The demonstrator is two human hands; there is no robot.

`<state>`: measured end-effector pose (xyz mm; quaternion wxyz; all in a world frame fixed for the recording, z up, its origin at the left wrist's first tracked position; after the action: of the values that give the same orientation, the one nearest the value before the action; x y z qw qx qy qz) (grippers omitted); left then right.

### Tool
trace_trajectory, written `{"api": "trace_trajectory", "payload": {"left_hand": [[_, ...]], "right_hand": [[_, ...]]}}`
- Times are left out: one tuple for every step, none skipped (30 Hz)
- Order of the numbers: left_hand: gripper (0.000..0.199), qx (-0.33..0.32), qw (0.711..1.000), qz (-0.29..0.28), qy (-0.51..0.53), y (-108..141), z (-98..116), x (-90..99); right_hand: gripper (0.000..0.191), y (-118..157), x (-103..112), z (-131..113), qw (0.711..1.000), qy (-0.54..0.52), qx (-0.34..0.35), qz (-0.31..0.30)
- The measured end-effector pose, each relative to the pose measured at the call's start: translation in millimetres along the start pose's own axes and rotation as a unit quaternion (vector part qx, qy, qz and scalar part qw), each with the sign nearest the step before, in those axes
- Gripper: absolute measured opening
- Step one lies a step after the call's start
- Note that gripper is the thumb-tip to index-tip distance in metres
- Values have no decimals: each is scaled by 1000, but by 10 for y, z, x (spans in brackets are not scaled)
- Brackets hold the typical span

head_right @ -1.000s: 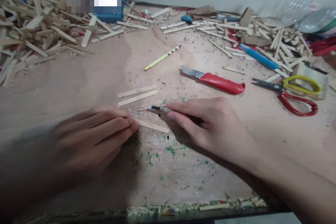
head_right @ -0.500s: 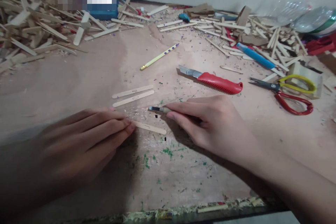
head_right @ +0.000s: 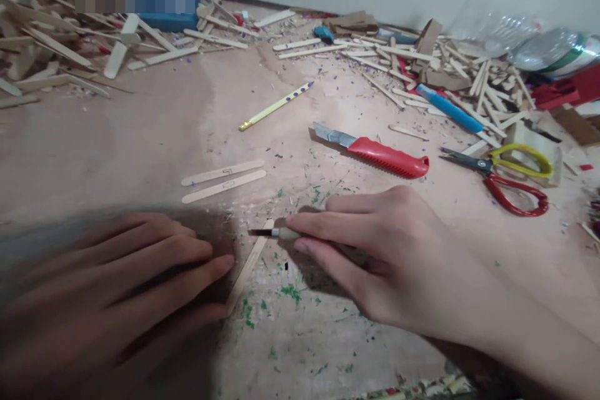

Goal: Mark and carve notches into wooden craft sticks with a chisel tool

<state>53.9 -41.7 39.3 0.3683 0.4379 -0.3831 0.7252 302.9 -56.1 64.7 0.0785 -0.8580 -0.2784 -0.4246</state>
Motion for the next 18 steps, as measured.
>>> {"api": "trace_trajectory", "payload": {"left_hand": [[25,3,1000,-5,5,1,-12,-19],[25,-2,1000,-5,10,4,-16,-33],[24,-8,1000,-4,13,6,-20,-44],[22,-18,1000,-2,14,6,-17,-49],[22,-29,999,0,13,4,-14,-50],[23,-33,999,7,11,-1,-19,-39],[24,-30,999,10,5,-9,-29,-26],[26,-20,1000,8,-2,-19,-46,-15],[28,-12,1000,9,-10,-26,-59,3],[29,-7,1000,5,-17,-30,-66,16],[30,-6,1000,-1,-21,-30,-67,25],[30,-9,1000,-5,-19,-23,-61,34],[31,-12,1000,-14,-12,-12,-53,34],[31,-13,1000,-19,-2,1,-44,36],[31,-17,999,-27,9,15,-30,33],[32,-24,999,-36,20,27,-13,27],[33,-34,998,-41,30,37,4,24],[35,-48,997,-47,33,42,22,19]], "right_hand": [[27,3,11,-6,1000,5,-4,-11],[28,5,24,-10,1000,7,-6,-17],[29,5,35,-15,1000,7,-5,-21],[29,3,47,-17,1000,8,-3,-20],[30,-1,51,-19,1000,11,0,-22],[29,-8,47,-20,999,14,3,-29],[29,-15,38,-21,999,16,7,-37],[28,-19,29,-22,999,13,11,-43],[28,-20,14,-20,999,8,15,-51],[28,-16,1,-15,998,3,16,-54],[27,-9,-14,-7,998,-2,15,-58],[28,1,-24,4,998,-5,10,-58],[28,11,-31,13,998,-8,5,-58],[28,20,-32,21,998,-11,1,-56],[29,26,-25,21,999,-13,-1,-53],[30,27,-15,14,998,-11,1,-55],[30,24,-4,1,998,-7,6,-61],[31,16,12,-16,998,-1,12,-69]]}}
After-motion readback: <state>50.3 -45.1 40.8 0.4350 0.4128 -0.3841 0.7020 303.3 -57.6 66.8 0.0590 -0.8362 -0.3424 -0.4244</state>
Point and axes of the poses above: each hand's wrist, its own y-axis away from the middle knuckle, its own x-axis out of the back of the hand, z = x × y, the point moved 6 cm from there along -y, towards the middle knuckle, and after that the axes turned 12 degrees about -z, right-handed, at the moved point
